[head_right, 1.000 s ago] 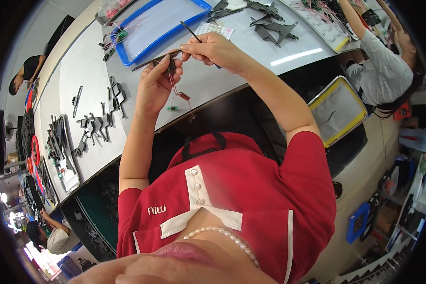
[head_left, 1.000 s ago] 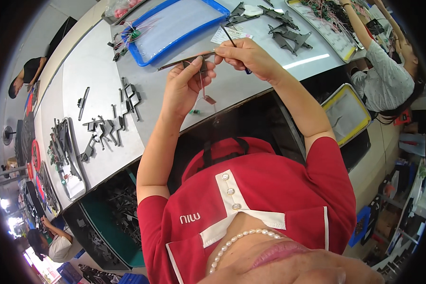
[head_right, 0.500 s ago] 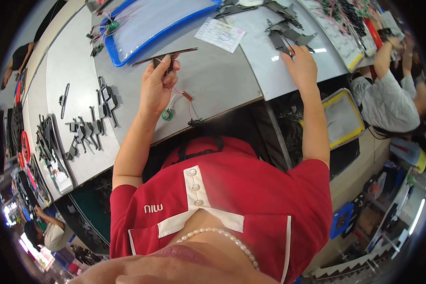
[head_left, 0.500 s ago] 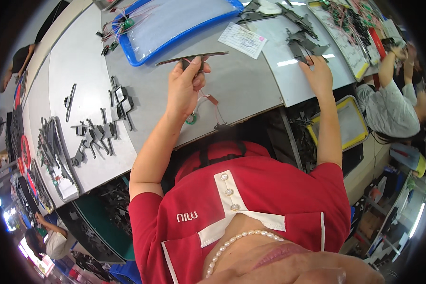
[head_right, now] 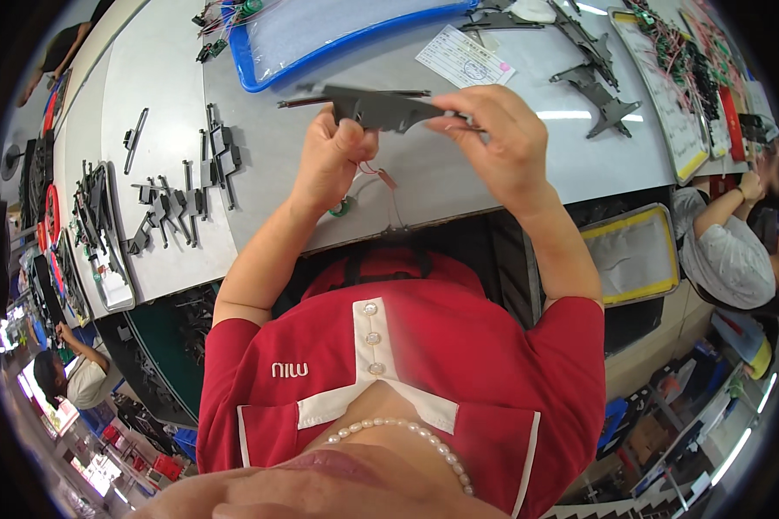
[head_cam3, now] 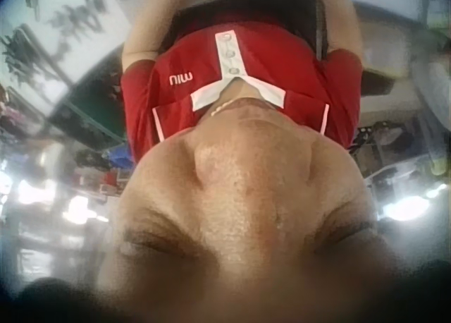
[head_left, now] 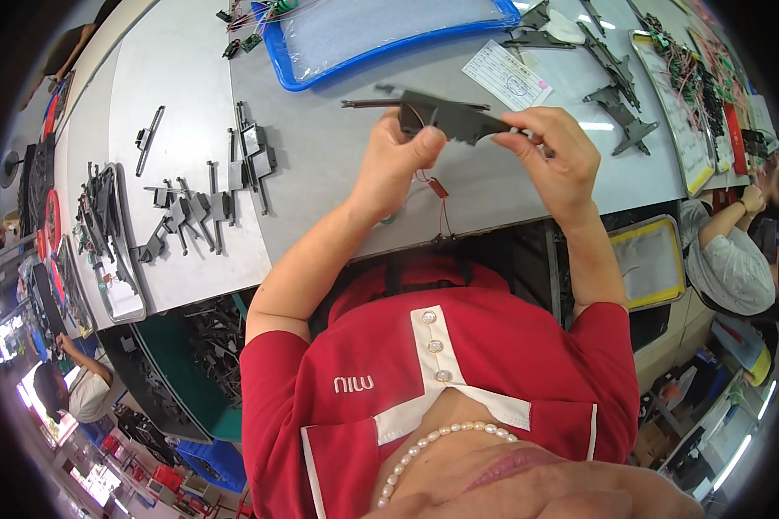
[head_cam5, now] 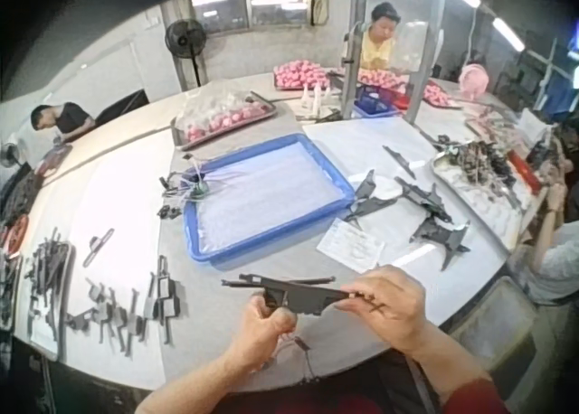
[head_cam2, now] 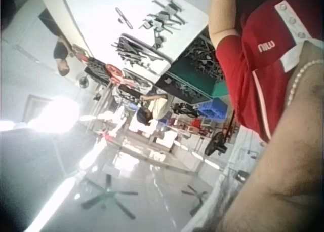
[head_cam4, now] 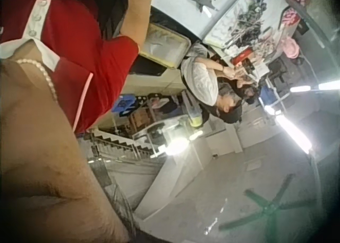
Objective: Assembling small plastic and electronic components using a screwdriver.
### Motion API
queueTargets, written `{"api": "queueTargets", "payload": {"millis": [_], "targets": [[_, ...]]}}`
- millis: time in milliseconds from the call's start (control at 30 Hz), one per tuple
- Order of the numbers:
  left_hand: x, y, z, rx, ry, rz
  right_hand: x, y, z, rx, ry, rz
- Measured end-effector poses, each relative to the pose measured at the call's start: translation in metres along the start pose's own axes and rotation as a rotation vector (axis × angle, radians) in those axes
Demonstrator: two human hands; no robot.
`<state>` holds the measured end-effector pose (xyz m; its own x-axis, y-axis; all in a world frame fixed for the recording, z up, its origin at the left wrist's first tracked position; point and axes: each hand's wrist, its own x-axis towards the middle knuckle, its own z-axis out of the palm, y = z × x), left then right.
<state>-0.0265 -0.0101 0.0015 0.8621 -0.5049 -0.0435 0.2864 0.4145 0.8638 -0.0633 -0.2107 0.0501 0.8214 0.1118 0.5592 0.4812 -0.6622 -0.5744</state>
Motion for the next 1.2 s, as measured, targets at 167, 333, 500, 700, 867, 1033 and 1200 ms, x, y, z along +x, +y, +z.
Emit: {"api": "queueTargets", "payload": {"millis": [167,333,500,700,867,1033,1200], "targets": [[-0.007,0.003,0.011,0.038,0.031,0.036,0.005,0.001,0.014,-0.015,0.045,-0.204],[-0.012,0.009,0.015,0.041,-0.014,0.015,0.003,0.002,0.017,-0.052,0.076,-0.274],[-0.015,0.009,0.015,0.062,-0.026,0.053,0.001,-0.002,0.017,-0.063,0.125,-0.316],[-0.015,0.008,0.015,0.042,-0.093,0.076,-0.002,-0.001,0.016,-0.063,0.145,-0.338],[-0.017,0.004,0.012,0.050,-0.096,0.219,-0.013,-0.009,0.017,-0.001,0.271,-0.194],[-0.016,0.002,0.012,0.118,-0.122,0.352,-0.025,-0.011,0.016,0.641,0.180,0.478],[-0.015,0.000,0.011,0.131,-0.100,0.357,-0.025,-0.011,0.017,0.743,0.132,0.535]]}}
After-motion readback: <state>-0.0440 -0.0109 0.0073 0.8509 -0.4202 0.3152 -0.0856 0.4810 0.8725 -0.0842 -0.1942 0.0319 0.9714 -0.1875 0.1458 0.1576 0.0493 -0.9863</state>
